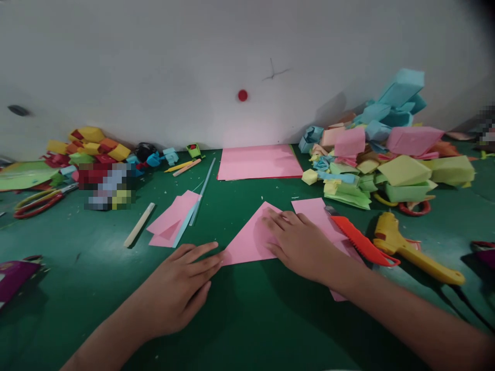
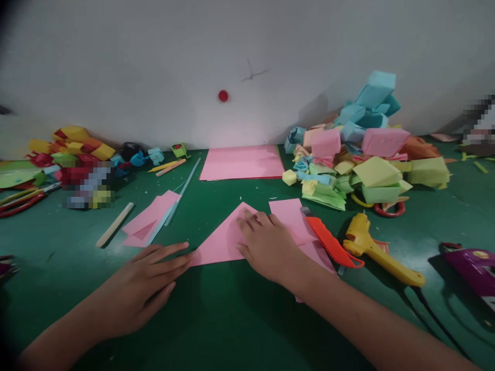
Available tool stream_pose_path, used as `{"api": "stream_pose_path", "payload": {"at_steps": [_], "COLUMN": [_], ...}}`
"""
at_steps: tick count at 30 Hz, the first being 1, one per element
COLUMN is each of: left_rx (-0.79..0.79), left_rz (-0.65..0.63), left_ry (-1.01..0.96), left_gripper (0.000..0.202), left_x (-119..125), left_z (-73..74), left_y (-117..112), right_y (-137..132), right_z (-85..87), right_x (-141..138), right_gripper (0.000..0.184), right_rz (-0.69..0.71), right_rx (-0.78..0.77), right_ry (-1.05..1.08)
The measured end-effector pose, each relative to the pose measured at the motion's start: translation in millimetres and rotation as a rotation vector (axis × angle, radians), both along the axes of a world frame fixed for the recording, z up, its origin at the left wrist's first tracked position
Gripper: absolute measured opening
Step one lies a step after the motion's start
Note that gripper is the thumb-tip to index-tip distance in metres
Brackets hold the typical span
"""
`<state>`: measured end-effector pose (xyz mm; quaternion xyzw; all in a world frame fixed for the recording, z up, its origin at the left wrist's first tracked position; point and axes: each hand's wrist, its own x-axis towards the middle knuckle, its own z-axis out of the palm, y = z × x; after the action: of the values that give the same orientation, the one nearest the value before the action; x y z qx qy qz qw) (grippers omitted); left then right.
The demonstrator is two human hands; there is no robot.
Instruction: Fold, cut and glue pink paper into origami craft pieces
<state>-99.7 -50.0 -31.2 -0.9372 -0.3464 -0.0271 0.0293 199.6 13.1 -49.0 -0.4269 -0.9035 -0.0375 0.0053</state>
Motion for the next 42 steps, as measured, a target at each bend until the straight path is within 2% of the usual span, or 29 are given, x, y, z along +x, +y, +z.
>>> {"api": "stream_pose_path", "payload": {"at_steps": [9,18,25,36,42], "left_rx": [-0.022,-0.054,-0.035,0.023,0.005], "left_rz": [0.038,0.083,0.111,0.123,0.138], "left_ry": [-0.090,-0.089,-0.105,-0.031,-0.030], "left_gripper": [0.041,0.044,0.041,0.040,0.041], "left_x": [9.9,12.5,17.4,16.5,15.2], "left_z": [6.3,10.4,10.3,4.4,3.5], "left_y": [6.6,5.6,3.8,-1.2,-1.1], "right_y": [-5.1,-12.8,-37.0,-68.5,-62.6], "right_z": [5.3,5.0,5.1,-7.5,-6.2], "right_x": [-5.8,-11.6,-26.2,-53.1,-41.8], "right_gripper": [0.052,0.045,0.052,0.080,0.077], "right_rz": [-0.030,0.099,0.234,0.141,0.178], "right_rx": [-0.022,-0.008,-0.132,-0.256,-0.295], "right_ry": [0.016,0.146,0.212,0.249,0.250]}}
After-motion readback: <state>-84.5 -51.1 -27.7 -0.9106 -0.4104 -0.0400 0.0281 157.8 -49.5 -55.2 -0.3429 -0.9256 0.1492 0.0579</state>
